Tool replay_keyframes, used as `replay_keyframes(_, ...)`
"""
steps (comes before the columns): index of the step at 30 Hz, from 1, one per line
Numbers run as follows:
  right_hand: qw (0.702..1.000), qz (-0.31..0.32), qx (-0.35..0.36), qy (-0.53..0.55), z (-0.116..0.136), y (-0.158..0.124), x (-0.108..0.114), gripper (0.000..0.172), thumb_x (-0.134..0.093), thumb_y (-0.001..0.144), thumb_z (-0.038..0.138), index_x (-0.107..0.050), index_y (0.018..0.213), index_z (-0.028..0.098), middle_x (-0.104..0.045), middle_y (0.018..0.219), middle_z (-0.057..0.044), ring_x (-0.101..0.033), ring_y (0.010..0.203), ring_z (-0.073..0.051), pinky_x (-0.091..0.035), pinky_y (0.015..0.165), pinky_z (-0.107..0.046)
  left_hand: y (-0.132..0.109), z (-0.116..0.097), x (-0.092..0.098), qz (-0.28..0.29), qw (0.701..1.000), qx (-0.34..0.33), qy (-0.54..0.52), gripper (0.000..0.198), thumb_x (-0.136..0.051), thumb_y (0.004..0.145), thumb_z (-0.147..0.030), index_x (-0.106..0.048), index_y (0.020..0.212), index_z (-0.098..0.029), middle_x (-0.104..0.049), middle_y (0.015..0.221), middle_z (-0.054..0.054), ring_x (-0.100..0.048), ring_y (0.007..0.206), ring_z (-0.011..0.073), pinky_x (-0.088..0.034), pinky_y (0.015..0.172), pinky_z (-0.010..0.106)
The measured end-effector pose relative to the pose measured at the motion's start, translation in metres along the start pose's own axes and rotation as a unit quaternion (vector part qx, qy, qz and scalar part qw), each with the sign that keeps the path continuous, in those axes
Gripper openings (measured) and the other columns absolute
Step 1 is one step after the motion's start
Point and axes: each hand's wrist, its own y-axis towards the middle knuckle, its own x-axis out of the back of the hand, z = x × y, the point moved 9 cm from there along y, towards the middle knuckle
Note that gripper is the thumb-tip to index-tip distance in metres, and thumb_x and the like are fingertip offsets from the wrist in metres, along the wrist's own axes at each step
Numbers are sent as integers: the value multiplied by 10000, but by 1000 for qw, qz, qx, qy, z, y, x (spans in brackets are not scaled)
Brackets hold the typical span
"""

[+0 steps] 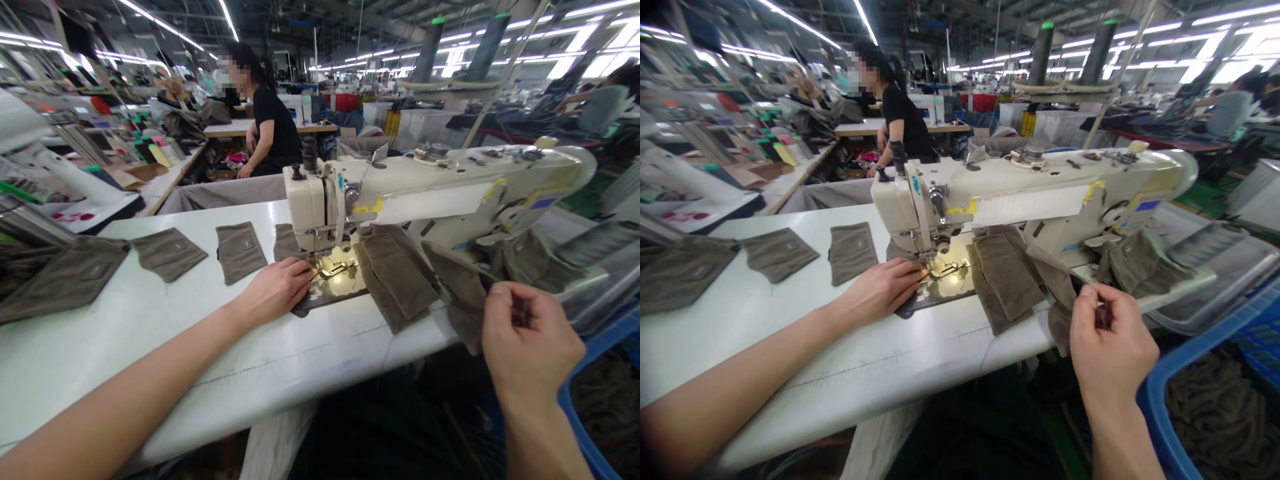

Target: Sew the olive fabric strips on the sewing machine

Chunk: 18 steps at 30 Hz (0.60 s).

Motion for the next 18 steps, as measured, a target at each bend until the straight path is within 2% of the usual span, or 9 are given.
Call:
replay_keyframes(9,1000,2,-4,-2,-2,1,1,317,-547,847,429,-717,841,162,-623,657,-44,-576,573,-201,-415,591,-317,2,9,-3,-25,999,18,-12,376,-367,1051,-302,-671,1216,-156,-676,1133,125,-612,1066,242,-560,882,375)
replay_keyframes(15,1000,-5,8,-1,0,2,3,327,-545,846,415,-726,832,143,-635,674,-61,-576,579,-195,-411,590,-311,3,10,-4,-19,999,28,-19,382,-364,1051,-301,-667,1218,-140,-669,1149,137,-605,1083,253,-562,907,398)
replay_keyframes(18,1000,8,-8,16,2,2,4,326,-554,834,421,-726,841,144,-658,705,-69,-600,610,-202,-434,620,-313,2,10,-3,-20,999,28,-19,373,-374,1045,-295,-672,1215,-149,-670,1142,135,-609,1067,253,-564,894,398)
